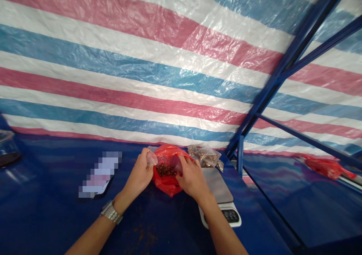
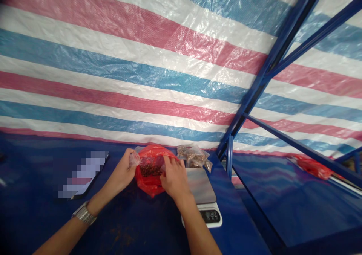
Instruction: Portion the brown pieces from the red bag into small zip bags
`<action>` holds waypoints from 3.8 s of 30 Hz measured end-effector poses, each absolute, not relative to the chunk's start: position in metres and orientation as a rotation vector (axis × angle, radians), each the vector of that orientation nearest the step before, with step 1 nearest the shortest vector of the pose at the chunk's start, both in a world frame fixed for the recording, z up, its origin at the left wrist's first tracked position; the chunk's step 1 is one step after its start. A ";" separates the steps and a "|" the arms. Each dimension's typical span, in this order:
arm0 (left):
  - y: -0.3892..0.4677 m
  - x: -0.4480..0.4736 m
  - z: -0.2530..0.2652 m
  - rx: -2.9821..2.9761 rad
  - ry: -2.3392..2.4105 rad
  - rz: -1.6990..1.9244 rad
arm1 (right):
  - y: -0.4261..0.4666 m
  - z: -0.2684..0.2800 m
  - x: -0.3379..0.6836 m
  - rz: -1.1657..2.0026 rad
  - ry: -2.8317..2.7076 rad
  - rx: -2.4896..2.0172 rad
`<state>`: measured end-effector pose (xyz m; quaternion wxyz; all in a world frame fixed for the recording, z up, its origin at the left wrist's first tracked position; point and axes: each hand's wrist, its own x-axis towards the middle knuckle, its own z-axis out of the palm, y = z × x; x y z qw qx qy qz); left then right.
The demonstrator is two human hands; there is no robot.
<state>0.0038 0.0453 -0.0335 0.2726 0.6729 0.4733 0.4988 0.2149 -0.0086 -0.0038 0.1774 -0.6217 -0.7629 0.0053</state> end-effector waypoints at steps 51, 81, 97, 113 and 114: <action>0.029 0.022 -0.019 1.081 1.039 1.219 | 0.013 -0.036 0.201 0.916 -1.573 -1.069; 0.028 0.011 -0.021 2.421 1.415 0.878 | 0.008 -0.009 0.210 0.986 -1.538 -0.996; 0.033 0.014 -0.029 2.067 1.131 1.018 | -0.003 0.001 0.201 0.371 -1.865 -0.961; 0.037 0.012 -0.038 2.099 1.082 1.026 | -0.002 -0.002 0.200 0.484 -1.848 -0.992; 0.038 0.012 -0.039 2.106 1.090 1.026 | -0.002 -0.002 0.200 0.477 -1.867 -0.976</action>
